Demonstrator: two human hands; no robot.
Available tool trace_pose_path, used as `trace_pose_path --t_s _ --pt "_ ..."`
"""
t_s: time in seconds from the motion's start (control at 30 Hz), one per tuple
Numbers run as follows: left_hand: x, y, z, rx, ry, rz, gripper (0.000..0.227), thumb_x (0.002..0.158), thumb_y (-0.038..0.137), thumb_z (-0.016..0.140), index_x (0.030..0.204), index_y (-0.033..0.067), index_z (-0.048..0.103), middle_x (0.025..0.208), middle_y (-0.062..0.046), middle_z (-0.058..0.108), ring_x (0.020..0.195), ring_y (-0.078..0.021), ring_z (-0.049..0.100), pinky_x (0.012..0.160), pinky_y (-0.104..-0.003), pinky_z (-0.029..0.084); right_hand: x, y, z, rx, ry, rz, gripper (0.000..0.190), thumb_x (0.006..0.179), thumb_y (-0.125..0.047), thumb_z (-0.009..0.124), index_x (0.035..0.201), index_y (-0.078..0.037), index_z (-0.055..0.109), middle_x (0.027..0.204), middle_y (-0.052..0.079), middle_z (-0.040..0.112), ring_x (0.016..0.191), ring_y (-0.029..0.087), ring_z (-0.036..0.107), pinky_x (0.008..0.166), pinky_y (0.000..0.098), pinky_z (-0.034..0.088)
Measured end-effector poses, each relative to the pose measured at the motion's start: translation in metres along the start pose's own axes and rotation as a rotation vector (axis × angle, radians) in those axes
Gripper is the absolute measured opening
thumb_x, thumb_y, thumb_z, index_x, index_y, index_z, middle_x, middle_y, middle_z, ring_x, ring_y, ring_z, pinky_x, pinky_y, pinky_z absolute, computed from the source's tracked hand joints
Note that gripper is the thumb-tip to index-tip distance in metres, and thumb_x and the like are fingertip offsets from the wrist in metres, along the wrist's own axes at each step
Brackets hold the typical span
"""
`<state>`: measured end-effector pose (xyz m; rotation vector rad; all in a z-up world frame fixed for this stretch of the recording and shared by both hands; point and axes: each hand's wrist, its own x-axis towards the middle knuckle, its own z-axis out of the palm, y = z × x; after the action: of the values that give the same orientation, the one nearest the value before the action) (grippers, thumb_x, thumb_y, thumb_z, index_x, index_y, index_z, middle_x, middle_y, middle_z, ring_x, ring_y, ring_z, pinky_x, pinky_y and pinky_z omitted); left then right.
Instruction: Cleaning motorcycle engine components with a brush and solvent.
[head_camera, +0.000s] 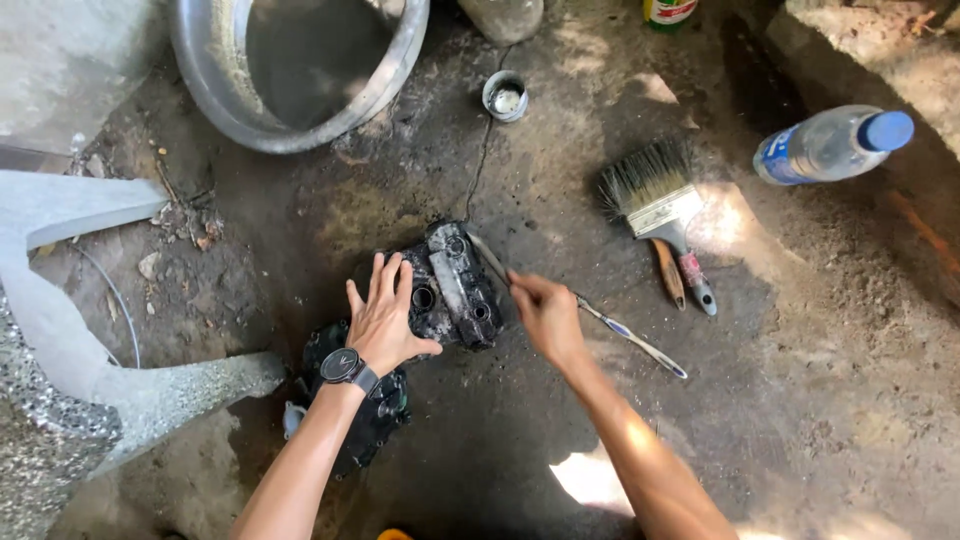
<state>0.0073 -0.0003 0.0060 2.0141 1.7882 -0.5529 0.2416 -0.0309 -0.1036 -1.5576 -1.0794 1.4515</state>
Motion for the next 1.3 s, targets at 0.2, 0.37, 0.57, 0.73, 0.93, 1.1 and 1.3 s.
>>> trace_pose_path --t_s 0.2,0.37,0.57,0.73,0.93,1.1,1.3 --pt "-0.001 -0.001 0.000 -0.006 0.023 0.016 0.139 0.047 0.045 0.100 0.154 -0.0008 0.024 0.164 -0.017 0.018 0.154 -0.0388 0.009 0.115 -0.075 0.014 0.006 0.003 0.000 -0.078 -0.015 -0.059 0.023 0.097 -0.012 0.069 0.117 -0.004 0.077 0.063 0.003 0.057 0.058 0.009 0.050 0.053 0.0267 0.045" --pt "0.001 -0.002 -0.001 0.017 0.000 0.004 0.139 0.047 0.045 0.100 0.155 0.0012 0.023 0.163 -0.016 0.019 0.154 -0.0391 0.009 0.115 -0.075 0.014 -0.003 0.006 0.006 0.098 -0.034 0.004 0.027 0.096 -0.011 0.068 0.121 -0.006 0.076 0.066 0.001 0.061 0.057 0.007 0.051 0.050 0.0276 0.044" --pt "0.001 -0.003 0.001 0.011 0.014 0.006 0.140 0.047 0.045 0.100 0.155 0.0004 0.024 0.164 -0.016 0.020 0.154 -0.0392 0.011 0.115 -0.075 0.016 -0.001 0.006 0.002 -0.015 -0.031 0.026 0.027 0.097 -0.011 0.068 0.123 -0.008 0.075 0.062 0.004 0.060 0.056 0.008 0.052 0.052 0.0274 0.045" --pt "0.002 -0.004 0.003 0.025 0.002 0.008 0.140 0.047 0.046 0.100 0.155 0.0008 0.023 0.164 -0.015 0.019 0.154 -0.0379 0.010 0.116 -0.074 0.015 -0.002 0.014 -0.002 -0.045 -0.015 0.008 0.029 0.095 -0.011 0.068 0.122 -0.007 0.075 0.065 0.002 0.062 0.057 0.006 0.054 0.051 0.0275 0.046" --pt "0.002 -0.003 0.004 0.004 -0.012 -0.005 0.144 0.046 0.047 0.100 0.156 0.0025 0.020 0.164 -0.015 0.016 0.154 -0.0375 0.008 0.117 -0.073 0.012 0.000 0.005 -0.011 -0.128 -0.087 0.017 0.025 0.097 -0.014 0.067 0.119 -0.010 0.078 0.062 0.001 0.063 0.052 0.008 0.052 0.046 0.0306 0.044" --pt "0.002 -0.004 0.004 -0.017 -0.013 -0.002 0.142 0.047 0.048 0.100 0.155 0.0011 0.021 0.164 -0.017 0.017 0.155 -0.0387 0.008 0.117 -0.074 0.012 0.003 0.000 -0.011 -0.077 -0.106 0.017 0.029 0.097 -0.015 0.066 0.124 -0.008 0.074 0.062 0.001 0.061 0.053 0.007 0.048 0.048 0.0290 0.042" --pt "0.003 -0.005 0.008 -0.013 -0.007 -0.007 0.142 0.048 0.048 0.100 0.155 0.0006 0.021 0.164 -0.017 0.016 0.154 -0.0392 0.007 0.115 -0.075 0.013 0.014 -0.008 -0.011 -0.081 -0.105 0.027 0.030 0.098 -0.016 0.066 0.125 -0.009 0.074 0.061 0.001 0.058 0.055 0.007 0.048 0.051 0.0283 0.043"
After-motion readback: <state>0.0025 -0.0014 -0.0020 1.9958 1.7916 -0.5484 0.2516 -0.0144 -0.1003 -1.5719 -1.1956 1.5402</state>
